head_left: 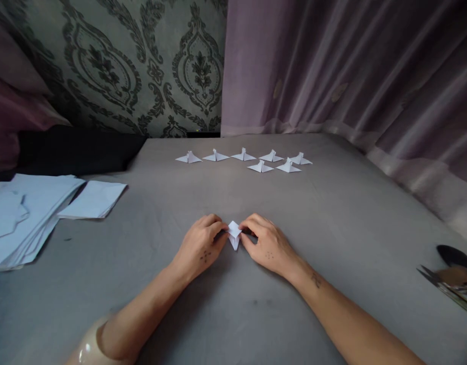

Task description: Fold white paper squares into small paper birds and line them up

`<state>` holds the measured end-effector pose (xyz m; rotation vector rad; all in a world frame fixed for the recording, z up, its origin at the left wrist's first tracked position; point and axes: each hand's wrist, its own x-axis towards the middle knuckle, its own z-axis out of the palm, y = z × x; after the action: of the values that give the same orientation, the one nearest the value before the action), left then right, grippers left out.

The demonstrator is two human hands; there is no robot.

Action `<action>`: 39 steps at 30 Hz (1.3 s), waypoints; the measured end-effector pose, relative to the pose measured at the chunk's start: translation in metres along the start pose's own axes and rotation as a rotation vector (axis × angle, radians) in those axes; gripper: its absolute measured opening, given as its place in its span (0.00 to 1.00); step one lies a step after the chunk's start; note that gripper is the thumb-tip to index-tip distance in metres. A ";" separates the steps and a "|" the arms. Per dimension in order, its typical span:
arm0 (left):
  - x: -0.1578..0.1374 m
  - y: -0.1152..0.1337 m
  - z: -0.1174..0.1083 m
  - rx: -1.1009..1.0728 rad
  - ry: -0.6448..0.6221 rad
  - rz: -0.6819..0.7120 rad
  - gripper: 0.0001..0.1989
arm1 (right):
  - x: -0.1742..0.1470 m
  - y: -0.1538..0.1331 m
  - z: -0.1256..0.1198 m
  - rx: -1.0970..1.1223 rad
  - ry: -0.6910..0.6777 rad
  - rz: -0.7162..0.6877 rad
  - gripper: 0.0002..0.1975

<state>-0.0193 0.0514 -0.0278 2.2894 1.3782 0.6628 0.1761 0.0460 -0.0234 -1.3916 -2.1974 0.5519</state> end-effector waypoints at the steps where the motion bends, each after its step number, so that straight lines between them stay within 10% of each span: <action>1: 0.001 0.001 -0.001 -0.029 -0.002 -0.031 0.06 | 0.000 0.000 0.000 0.000 -0.002 0.000 0.05; 39: 0.009 0.001 0.008 -0.052 0.056 -0.098 0.08 | 0.010 0.002 0.006 -0.067 0.007 0.088 0.08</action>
<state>-0.0103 0.0588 -0.0322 2.1633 1.4705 0.7272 0.1703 0.0557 -0.0275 -1.5285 -2.1764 0.5076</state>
